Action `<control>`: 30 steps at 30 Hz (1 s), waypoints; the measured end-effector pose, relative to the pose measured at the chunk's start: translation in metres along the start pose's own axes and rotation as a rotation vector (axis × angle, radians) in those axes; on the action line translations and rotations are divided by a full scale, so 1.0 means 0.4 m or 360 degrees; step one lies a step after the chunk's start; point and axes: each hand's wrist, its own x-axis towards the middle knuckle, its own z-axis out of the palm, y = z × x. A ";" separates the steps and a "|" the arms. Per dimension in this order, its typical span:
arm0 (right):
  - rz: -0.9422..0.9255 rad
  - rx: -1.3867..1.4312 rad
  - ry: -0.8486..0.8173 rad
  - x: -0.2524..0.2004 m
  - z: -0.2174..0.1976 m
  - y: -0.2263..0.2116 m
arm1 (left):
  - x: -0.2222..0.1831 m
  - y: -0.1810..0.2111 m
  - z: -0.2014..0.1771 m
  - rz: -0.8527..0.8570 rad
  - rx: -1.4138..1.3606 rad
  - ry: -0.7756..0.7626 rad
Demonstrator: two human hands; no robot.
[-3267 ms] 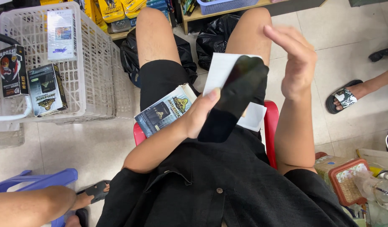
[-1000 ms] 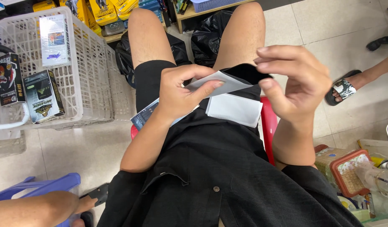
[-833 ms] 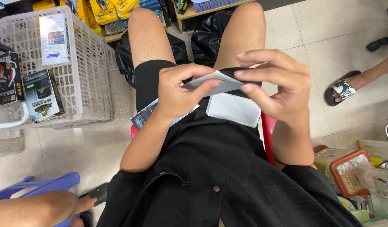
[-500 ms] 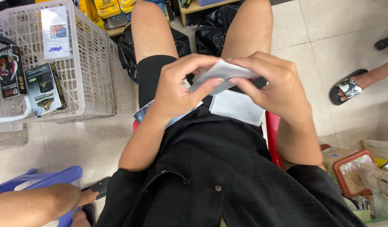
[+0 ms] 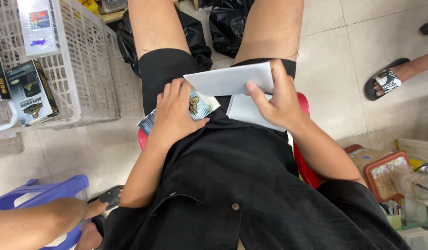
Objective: The recorder is inspecting and handling a mobile phone screen protector and its packaging.
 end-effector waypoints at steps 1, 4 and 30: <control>-0.0006 -0.0009 -0.0001 -0.005 0.004 -0.002 | 0.003 0.004 -0.010 0.0004 -0.0005 0.0009; 0.0018 -0.0241 0.0116 -0.025 0.009 -0.026 | -0.005 0.028 -0.036 0.0090 -0.0093 0.0284; -0.0338 -0.0393 -0.0253 -0.020 -0.073 -0.216 | -0.030 0.036 -0.062 0.0894 -0.0372 0.0657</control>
